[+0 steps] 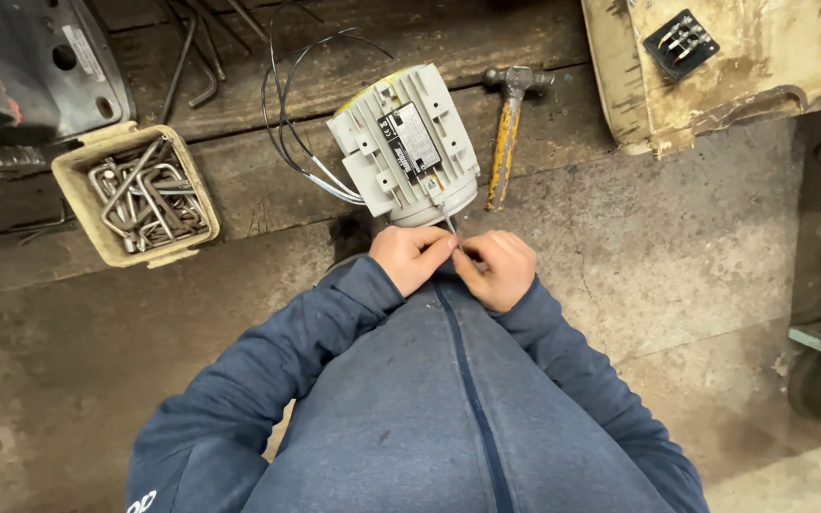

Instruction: The person holds a white electric motor and uses a small metal tool to manipulate the components on its side. They repeatedly insert and remove the tool while rotating the motor to access different areas.

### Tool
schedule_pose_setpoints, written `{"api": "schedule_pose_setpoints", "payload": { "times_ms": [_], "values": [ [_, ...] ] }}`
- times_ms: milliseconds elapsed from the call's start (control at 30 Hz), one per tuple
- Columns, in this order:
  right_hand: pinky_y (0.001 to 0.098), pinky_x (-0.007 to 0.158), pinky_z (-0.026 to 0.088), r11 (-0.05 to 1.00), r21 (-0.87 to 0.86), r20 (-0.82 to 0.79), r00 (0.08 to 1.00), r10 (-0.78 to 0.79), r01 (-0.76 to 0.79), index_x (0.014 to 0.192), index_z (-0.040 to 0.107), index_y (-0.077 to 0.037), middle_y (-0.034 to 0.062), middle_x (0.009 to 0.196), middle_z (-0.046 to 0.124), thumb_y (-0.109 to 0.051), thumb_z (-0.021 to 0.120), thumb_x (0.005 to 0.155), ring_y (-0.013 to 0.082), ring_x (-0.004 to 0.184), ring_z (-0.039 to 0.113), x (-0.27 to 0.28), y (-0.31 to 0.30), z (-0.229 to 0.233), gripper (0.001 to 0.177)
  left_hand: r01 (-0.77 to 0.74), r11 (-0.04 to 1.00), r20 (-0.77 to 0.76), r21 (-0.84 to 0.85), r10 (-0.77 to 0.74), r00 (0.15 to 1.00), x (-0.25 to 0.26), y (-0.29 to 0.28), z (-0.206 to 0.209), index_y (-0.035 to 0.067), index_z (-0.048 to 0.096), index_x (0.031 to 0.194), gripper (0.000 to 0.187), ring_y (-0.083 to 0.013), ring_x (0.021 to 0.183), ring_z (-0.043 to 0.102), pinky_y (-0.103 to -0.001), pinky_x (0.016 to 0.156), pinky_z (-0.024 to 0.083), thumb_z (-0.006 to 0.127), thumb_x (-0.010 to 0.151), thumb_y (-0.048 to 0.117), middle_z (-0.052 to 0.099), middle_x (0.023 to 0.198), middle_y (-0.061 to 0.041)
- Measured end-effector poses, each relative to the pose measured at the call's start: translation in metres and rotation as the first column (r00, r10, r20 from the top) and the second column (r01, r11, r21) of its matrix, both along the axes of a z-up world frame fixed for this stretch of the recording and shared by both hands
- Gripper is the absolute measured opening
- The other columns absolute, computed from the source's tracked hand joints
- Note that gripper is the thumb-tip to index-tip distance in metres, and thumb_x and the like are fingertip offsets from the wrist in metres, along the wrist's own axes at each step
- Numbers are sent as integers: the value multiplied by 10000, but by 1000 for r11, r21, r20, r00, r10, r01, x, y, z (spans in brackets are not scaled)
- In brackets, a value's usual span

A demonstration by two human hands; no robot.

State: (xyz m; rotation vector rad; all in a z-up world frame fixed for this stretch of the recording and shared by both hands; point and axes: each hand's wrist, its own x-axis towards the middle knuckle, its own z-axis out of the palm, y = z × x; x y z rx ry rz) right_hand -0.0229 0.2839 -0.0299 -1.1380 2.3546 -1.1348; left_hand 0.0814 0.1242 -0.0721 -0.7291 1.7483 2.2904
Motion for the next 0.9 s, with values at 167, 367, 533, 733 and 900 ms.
{"api": "schedule_pose_setpoints", "payload": {
  "times_ms": [167, 367, 533, 733, 900],
  "values": [
    [410, 700, 459, 996, 30, -400, 912, 91, -87, 857, 708, -68, 72, 813, 663, -168, 848, 806, 298, 749, 612, -2, -9, 14, 179, -51, 991, -57, -126, 44, 997, -3, -4, 3, 37, 795, 1040, 264, -36, 567, 589, -220, 512, 479, 679, 960, 260, 713, 690, -8],
    [356, 931, 495, 978, -43, 88, 974, 210, -206, 1023, 751, -17, 125, 1134, 699, -135, 739, 909, 276, 1048, 636, -30, -2, 7, 164, -126, 992, -65, -28, 124, 990, -2, -1, -1, 16, 792, 1015, 222, -43, 558, 582, -227, 506, 466, 741, 943, 220, 698, 705, -11],
    [312, 895, 517, 946, 20, 688, 691, 221, -323, 1060, 730, 11, 71, 1050, 716, -158, 679, 973, 167, 991, 646, -62, -1, -28, 198, -165, 985, -74, -46, 161, 984, -2, -2, 5, 17, 787, 1004, 207, -43, 554, 593, -227, 505, 474, 739, 937, 207, 707, 722, 1],
    [280, 794, 508, 922, 41, 810, 552, 195, -386, 973, 740, 2, 18, 924, 707, -177, 710, 935, 103, 873, 627, -74, -9, -27, 186, -245, 966, -137, -85, 233, 963, 6, -7, 8, 22, 780, 966, 184, -39, 588, 611, -227, 533, 497, 727, 945, 196, 721, 727, 4],
    [266, 640, 445, 907, 161, 799, 591, 111, -389, 821, 694, -19, -23, 757, 636, -218, 827, 864, 71, 715, 537, -83, -11, -41, 244, -238, 952, -166, -191, 208, 964, 18, -8, 2, 15, 754, 885, 199, -42, 582, 610, -230, 532, 485, 738, 943, 205, 678, 647, 2]
  ]
}}
